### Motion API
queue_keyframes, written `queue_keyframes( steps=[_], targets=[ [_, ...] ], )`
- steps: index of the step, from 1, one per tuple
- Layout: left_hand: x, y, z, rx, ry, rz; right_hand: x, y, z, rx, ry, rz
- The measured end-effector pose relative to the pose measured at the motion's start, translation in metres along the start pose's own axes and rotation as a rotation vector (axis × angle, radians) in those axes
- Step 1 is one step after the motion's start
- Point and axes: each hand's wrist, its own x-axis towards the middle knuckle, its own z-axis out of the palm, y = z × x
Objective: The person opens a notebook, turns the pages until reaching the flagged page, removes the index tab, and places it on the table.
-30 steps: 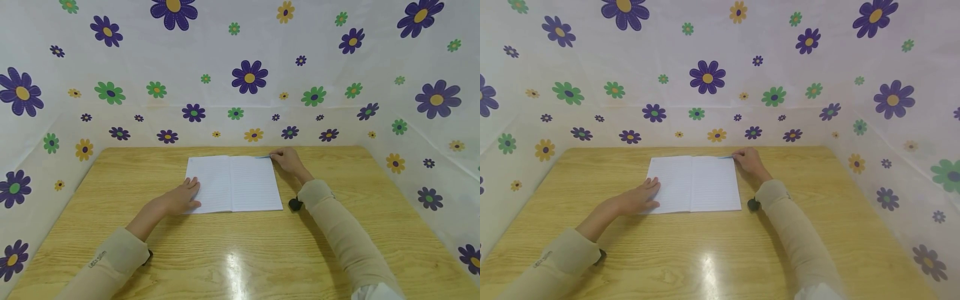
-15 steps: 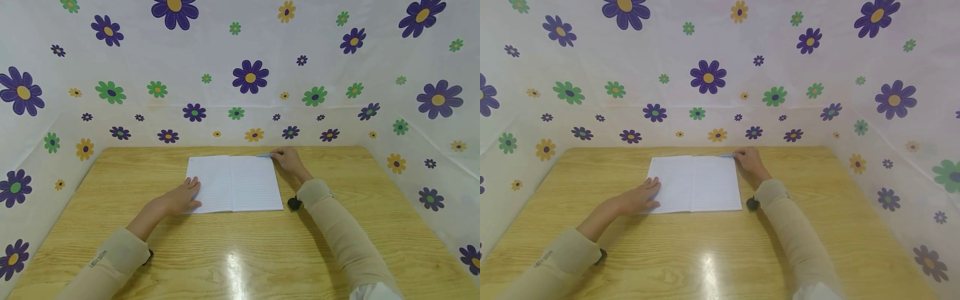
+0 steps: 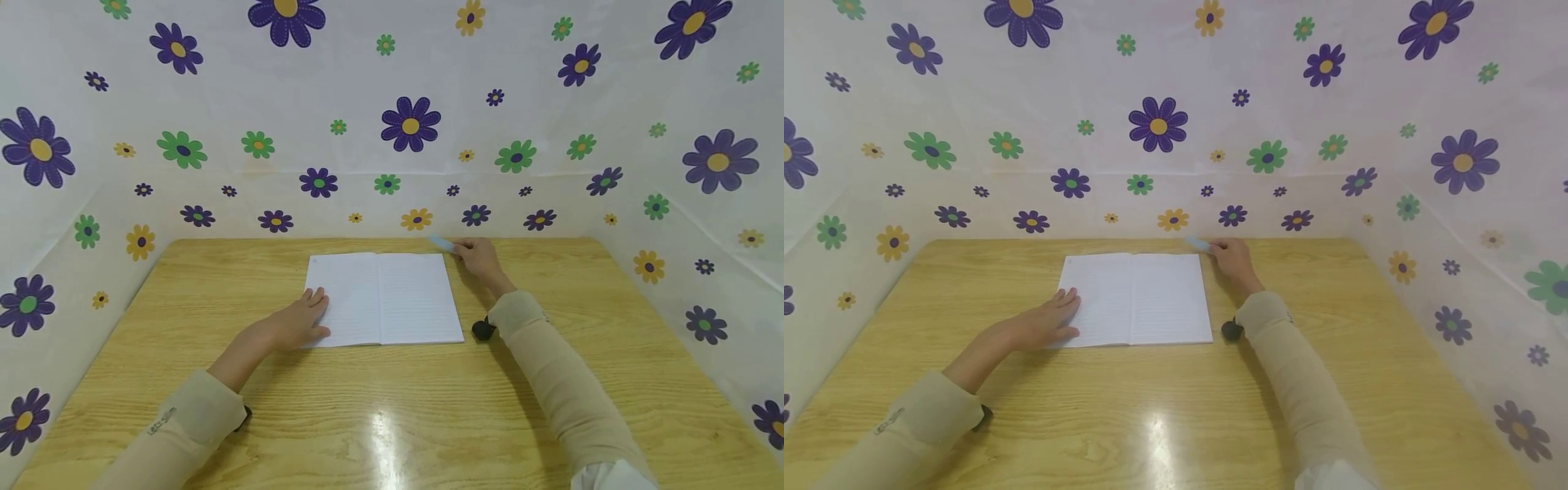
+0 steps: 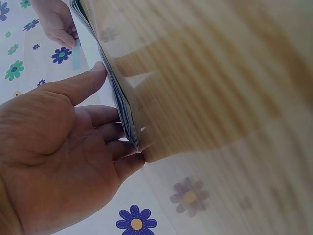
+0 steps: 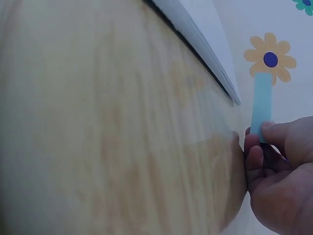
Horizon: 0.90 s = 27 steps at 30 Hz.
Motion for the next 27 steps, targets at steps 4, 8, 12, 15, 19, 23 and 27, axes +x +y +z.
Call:
queue_keyframes(
  steps=[4, 8, 12, 15, 19, 23, 27],
  targets=[
    [0.001, 0.001, 0.000, -0.002, -0.001, -0.006, -0.002, -0.001, -0.001, 0.050, 0.005, 0.007],
    [0.001, 0.000, 0.001, -0.006, 0.001, 0.000, -0.003, 0.001, -0.003, 0.083, 0.006, -0.006],
    [0.000, 0.000, 0.001, -0.005, 0.003, 0.002, -0.005, 0.004, -0.007, 0.095, 0.013, -0.011],
    [0.000, 0.000, -0.001, -0.001, 0.003, -0.002, -0.010, 0.004, -0.014, 0.098, 0.006, -0.008],
    [0.000, 0.000, -0.001, -0.004, 0.004, 0.003, -0.020, 0.006, -0.028, 0.062, -0.011, -0.012],
    [-0.001, -0.001, -0.001, -0.011, 0.003, 0.011, -0.030, 0.013, -0.046, 0.014, -0.020, -0.015],
    [-0.001, -0.001, 0.000, -0.015, 0.008, 0.011, -0.036, 0.020, -0.062, 0.003, -0.012, -0.007]
  ],
)
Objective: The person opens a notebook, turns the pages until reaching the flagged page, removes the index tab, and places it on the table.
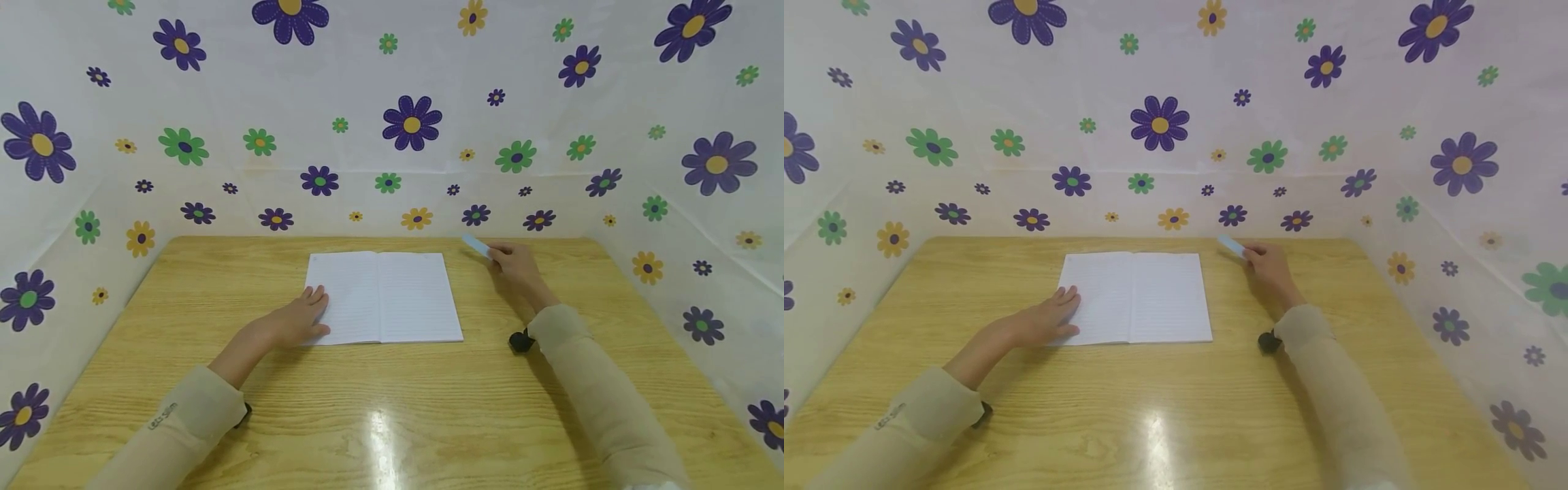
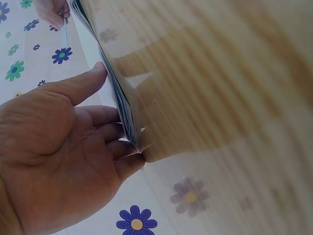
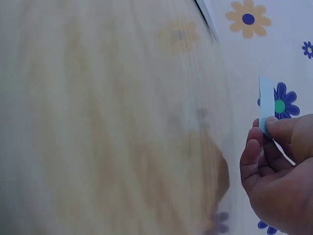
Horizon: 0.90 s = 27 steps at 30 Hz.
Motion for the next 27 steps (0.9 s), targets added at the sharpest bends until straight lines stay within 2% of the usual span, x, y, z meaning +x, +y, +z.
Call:
queue_keyframes(
  steps=[11, 22, 27],
  targets=[
    [0.002, 0.001, 0.001, 0.019, 0.002, -0.005, -0.019, 0.016, -0.035, -0.064, 0.013, 0.001],
    [0.000, 0.003, -0.001, 0.011, -0.005, -0.014, -0.030, 0.023, -0.052, -0.165, -0.069, -0.031],
    [-0.001, 0.004, -0.001, -0.012, -0.007, -0.001, -0.034, 0.023, -0.055, -0.217, -0.086, -0.018]
  ],
)
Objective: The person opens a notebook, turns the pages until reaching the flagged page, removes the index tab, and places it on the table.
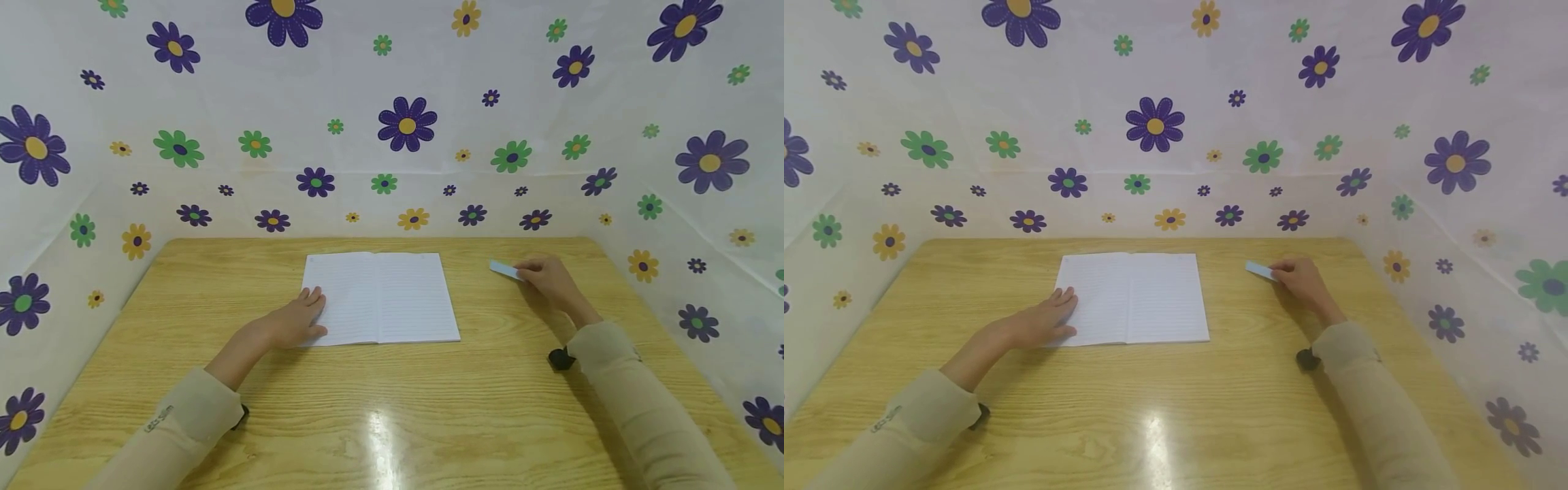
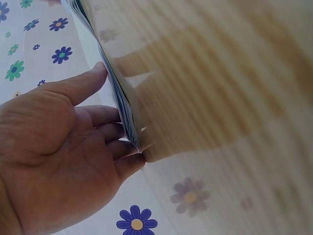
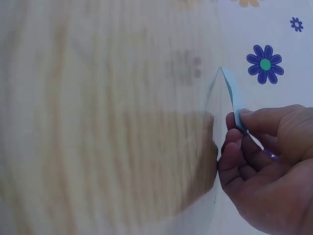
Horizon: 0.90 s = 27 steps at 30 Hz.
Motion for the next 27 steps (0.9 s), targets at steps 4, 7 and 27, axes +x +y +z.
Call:
queue_keyframes(
  steps=[4, 7, 27],
  targets=[
    [0.001, -0.002, 0.001, 0.000, -0.001, 0.000, 0.001, 0.003, 0.001, -0.036, 0.008, -0.002],
    [0.001, -0.002, 0.001, 0.001, -0.002, -0.001, 0.003, 0.007, 0.003, -0.078, 0.032, -0.005],
    [-0.002, -0.001, -0.001, -0.007, 0.004, 0.006, 0.003, -0.002, 0.010, -0.201, 0.113, -0.019]
  ],
)
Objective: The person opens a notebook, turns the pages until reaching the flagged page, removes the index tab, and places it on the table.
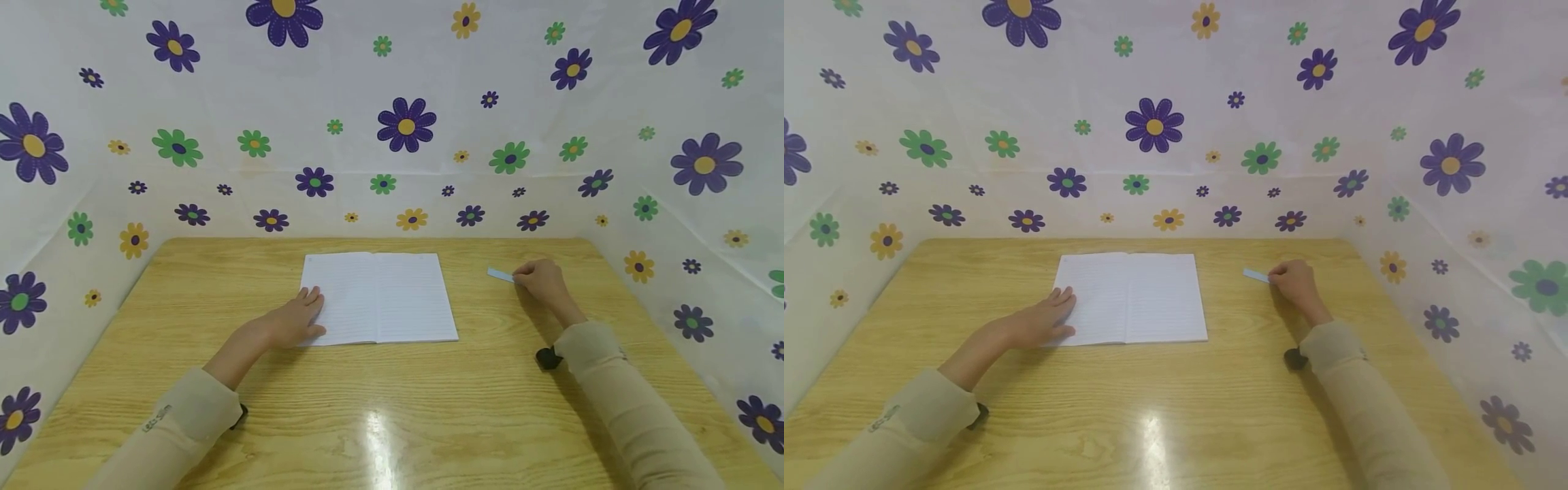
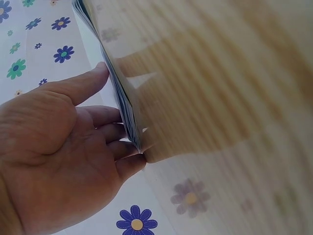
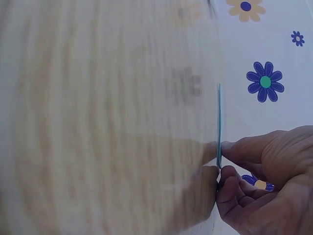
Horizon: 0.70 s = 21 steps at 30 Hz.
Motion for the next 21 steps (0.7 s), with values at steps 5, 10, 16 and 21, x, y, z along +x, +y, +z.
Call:
queue_keyframes(
  steps=[5, 10, 16, 21],
  targets=[
    [0.000, -0.001, 0.000, 0.044, 0.033, 0.003, 0.001, -0.001, 0.000, 0.009, -0.010, 0.001],
    [0.004, -0.003, -0.002, 0.105, 0.102, 0.019, 0.001, 0.000, 0.001, 0.025, -0.010, 0.013],
    [0.008, -0.007, -0.001, 0.092, 0.181, 0.017, 0.000, -0.001, 0.001, 0.063, 0.003, 0.046],
    [0.006, -0.009, -0.001, 0.060, 0.328, -0.015, -0.007, -0.015, -0.003, 0.051, 0.028, 0.001]
  ],
)
